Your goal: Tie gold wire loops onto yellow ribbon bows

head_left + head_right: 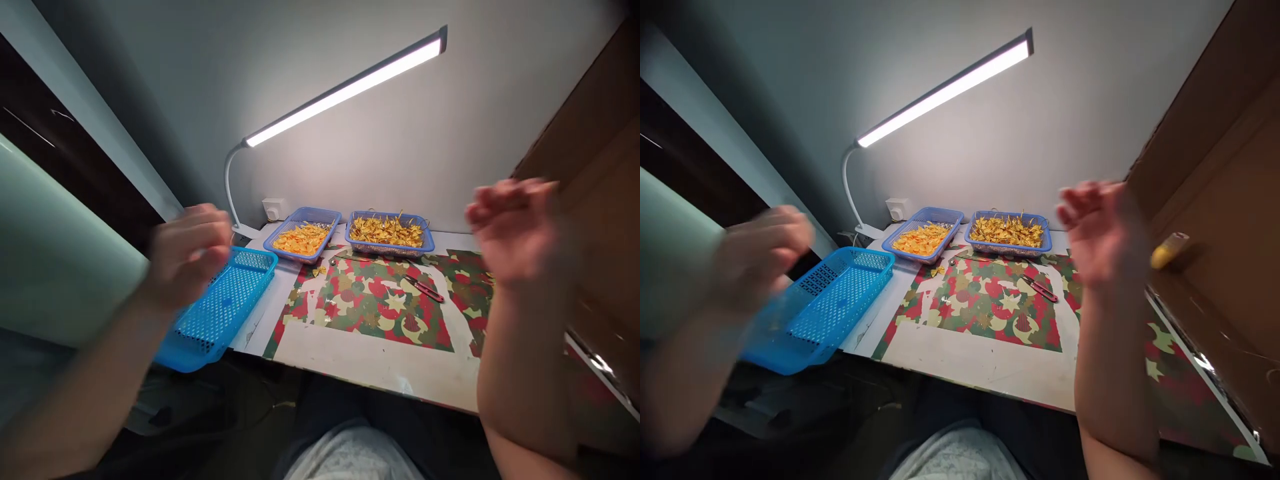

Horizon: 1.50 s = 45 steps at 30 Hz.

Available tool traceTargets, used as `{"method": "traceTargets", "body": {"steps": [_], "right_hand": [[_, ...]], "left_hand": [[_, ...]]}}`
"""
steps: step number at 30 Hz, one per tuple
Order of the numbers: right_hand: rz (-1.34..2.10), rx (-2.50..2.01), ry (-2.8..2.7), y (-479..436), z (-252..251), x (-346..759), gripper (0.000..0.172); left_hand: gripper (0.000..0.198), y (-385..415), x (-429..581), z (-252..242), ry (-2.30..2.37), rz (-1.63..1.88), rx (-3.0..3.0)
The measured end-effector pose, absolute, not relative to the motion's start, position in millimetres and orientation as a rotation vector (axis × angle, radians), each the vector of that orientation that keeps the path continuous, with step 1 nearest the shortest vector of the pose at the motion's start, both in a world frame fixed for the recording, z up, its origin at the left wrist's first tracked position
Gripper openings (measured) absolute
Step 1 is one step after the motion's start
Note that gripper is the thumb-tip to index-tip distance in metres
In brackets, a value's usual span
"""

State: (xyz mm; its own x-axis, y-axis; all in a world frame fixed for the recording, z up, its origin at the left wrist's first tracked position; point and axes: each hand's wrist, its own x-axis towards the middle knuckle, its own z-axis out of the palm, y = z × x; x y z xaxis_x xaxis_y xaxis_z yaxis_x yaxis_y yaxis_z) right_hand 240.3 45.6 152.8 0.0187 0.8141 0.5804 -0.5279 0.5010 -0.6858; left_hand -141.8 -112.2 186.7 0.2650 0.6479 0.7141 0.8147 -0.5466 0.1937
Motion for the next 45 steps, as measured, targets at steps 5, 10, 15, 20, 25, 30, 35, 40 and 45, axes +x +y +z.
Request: {"method": "traceTargets", "body": {"steps": [5, 10, 15, 20, 25, 30, 35, 40, 45], "right_hand": [[1.845, -0.344, -1.215, 33.9, 124.4, 152.8, 0.028], [2.102, -0.229, -1.194, 36.1, 103.4, 134.4, 0.026], [2.191, -0.091, -1.496, 45.0, 97.4, 145.9, 0.016], [2.21, 0.063, -1.81, 67.5, 83.9, 158.2, 0.018], [2.214, 0.058, -2.122, 80.6, 76.2, 172.1, 0.027], [2.118, -0.036, -2.183, 84.2, 88.3, 202.3, 0.024], [1.826, -0.256, -2.155, 81.2, 107.6, 243.4, 0.019], [1.573, -0.389, -2.037, 76.2, 115.3, 268.3, 0.023], [1.656, -0.366, -1.905, 81.3, 111.9, 264.3, 0.026]], "left_hand": [[0.069, -5.0, -58.5, 197.2, -1.072, -1.109, -2.787], [0.072, 36.8, -18.4, 179.4, -1.15, -1.367, -3.027], [0.071, 56.6, -18.9, 173.9, -1.247, -1.494, -2.985], [0.074, 78.6, -34.0, 185.0, -1.388, -1.735, -2.617], [0.071, 79.9, -61.9, 195.5, -1.422, -1.725, -2.207], [0.049, 56.8, -93.5, 194.3, -1.5, -1.617, -2.051], [0.036, 38.0, -115.7, 176.2, -1.687, -1.348, -2.14], [0.04, 29.0, -124.4, 136.0, -1.857, -0.95, -2.462], [0.028, 19.1, -101.3, 117.3, -1.89, -0.676, -2.712]]}}
